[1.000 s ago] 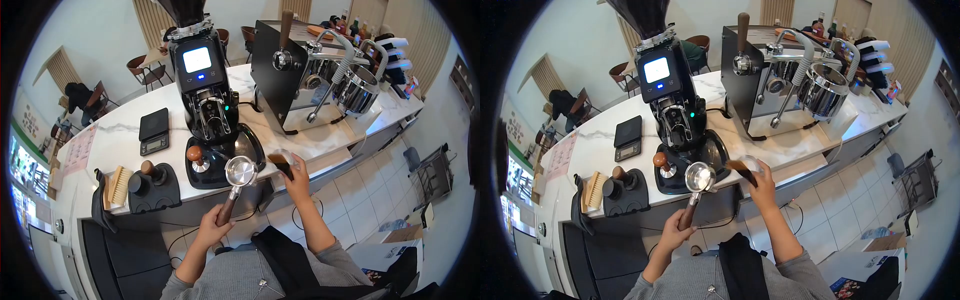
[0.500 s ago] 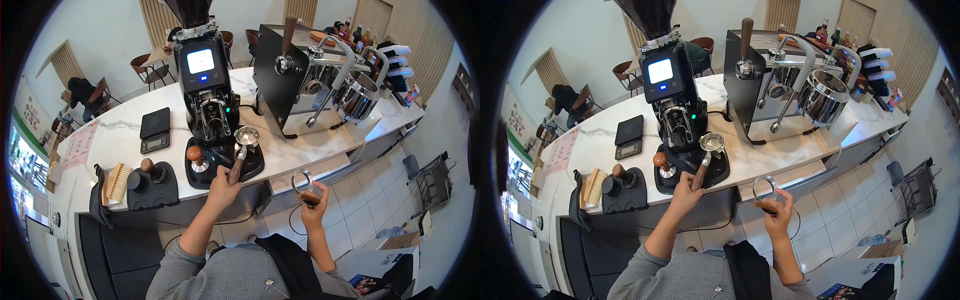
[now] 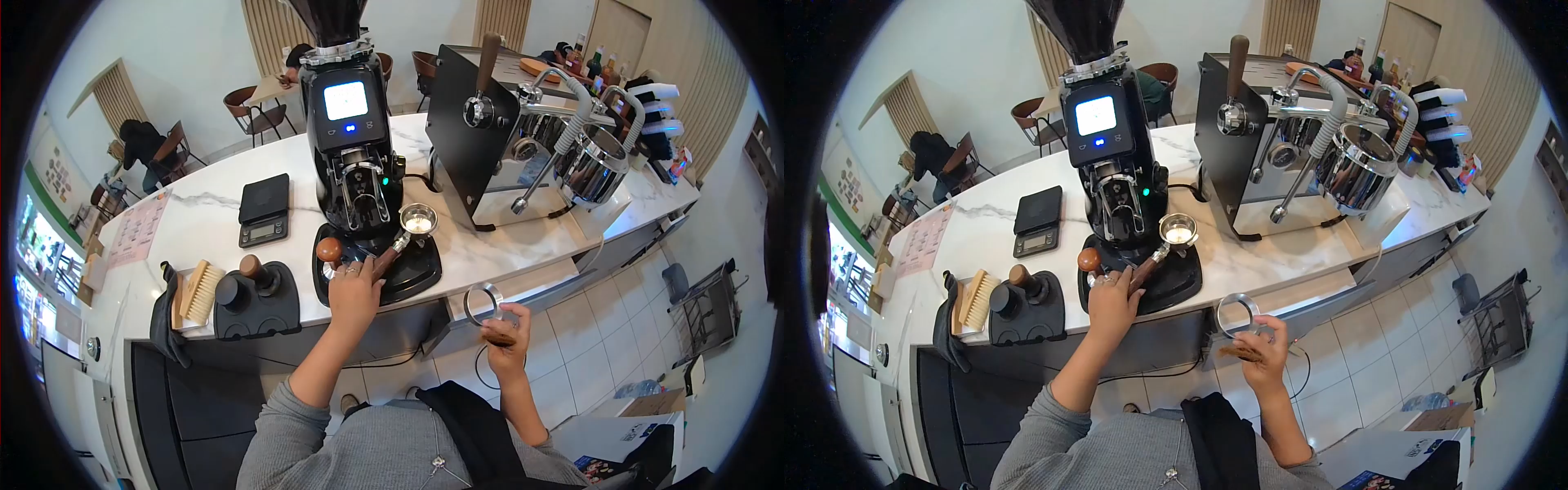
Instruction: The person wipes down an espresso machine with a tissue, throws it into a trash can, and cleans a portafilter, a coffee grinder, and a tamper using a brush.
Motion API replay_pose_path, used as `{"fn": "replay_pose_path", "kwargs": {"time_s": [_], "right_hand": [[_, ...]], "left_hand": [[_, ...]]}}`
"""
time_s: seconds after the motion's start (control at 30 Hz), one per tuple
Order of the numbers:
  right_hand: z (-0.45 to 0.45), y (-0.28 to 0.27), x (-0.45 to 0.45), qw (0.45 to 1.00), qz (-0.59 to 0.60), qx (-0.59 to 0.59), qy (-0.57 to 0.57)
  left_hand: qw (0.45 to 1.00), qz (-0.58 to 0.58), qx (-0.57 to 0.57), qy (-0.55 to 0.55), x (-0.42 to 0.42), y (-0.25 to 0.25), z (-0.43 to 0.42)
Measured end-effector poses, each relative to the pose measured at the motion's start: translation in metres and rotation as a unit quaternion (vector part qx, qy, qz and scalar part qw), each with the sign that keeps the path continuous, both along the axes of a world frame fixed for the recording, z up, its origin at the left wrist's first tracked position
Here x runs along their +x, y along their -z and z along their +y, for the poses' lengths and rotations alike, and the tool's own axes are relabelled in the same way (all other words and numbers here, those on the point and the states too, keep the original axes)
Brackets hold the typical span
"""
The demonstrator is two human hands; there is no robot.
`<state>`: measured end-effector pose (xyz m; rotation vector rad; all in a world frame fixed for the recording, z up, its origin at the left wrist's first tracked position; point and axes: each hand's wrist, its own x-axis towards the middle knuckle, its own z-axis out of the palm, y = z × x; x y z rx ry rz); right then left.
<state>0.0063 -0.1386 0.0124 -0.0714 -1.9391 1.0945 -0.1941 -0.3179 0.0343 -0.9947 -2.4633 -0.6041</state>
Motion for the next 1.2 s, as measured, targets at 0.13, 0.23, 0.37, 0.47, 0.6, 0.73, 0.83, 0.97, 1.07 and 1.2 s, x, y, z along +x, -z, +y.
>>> {"fn": "replay_pose_path", "kwargs": {"time_s": [0.13, 0.23, 0.37, 0.47, 0.6, 0.73, 0.83, 0.97, 1.07, 1.2], "right_hand": [[-0.004, -0.004, 0.000, 0.999, -0.027, 0.019, 0.019], [-0.006, -0.007, 0.001, 0.998, -0.016, 0.065, 0.014], [-0.014, -0.011, -0.004, 0.995, 0.023, 0.090, -0.025], [-0.040, -0.034, -0.009, 0.994, 0.007, 0.023, -0.106], [-0.053, -0.039, -0.002, 0.993, -0.071, 0.014, -0.090], [-0.065, -0.057, 0.022, 0.979, -0.062, -0.185, -0.058], [-0.080, -0.088, 0.037, 0.987, -0.159, -0.028, 0.015], [-0.147, -0.114, 0.027, 0.880, -0.378, 0.241, 0.157], [-0.194, -0.106, 0.027, 0.872, -0.423, 0.203, 0.140], [-0.224, -0.113, 0.034, 0.906, -0.401, 0.126, 0.054]], "left_hand": [[0.998, 0.039, 0.049, -0.007, 0.007, 0.000, -0.003], [0.985, 0.024, 0.150, 0.083, 0.025, 0.001, -0.009], [0.657, -0.560, 0.372, 0.342, 0.060, -0.014, 0.007], [0.450, -0.642, 0.422, 0.455, 0.081, -0.007, 0.029], [0.429, -0.649, 0.430, 0.458, 0.081, -0.003, 0.026], [0.464, -0.609, 0.425, 0.483, 0.066, 0.002, 0.007], [0.553, -0.612, 0.350, 0.445, 0.051, -0.003, -0.019], [0.650, -0.525, 0.309, 0.454, 0.046, -0.007, -0.044], [0.663, -0.523, 0.282, 0.455, 0.040, -0.002, -0.067], [0.557, -0.621, 0.278, 0.476, 0.037, -0.002, -0.109]]}}
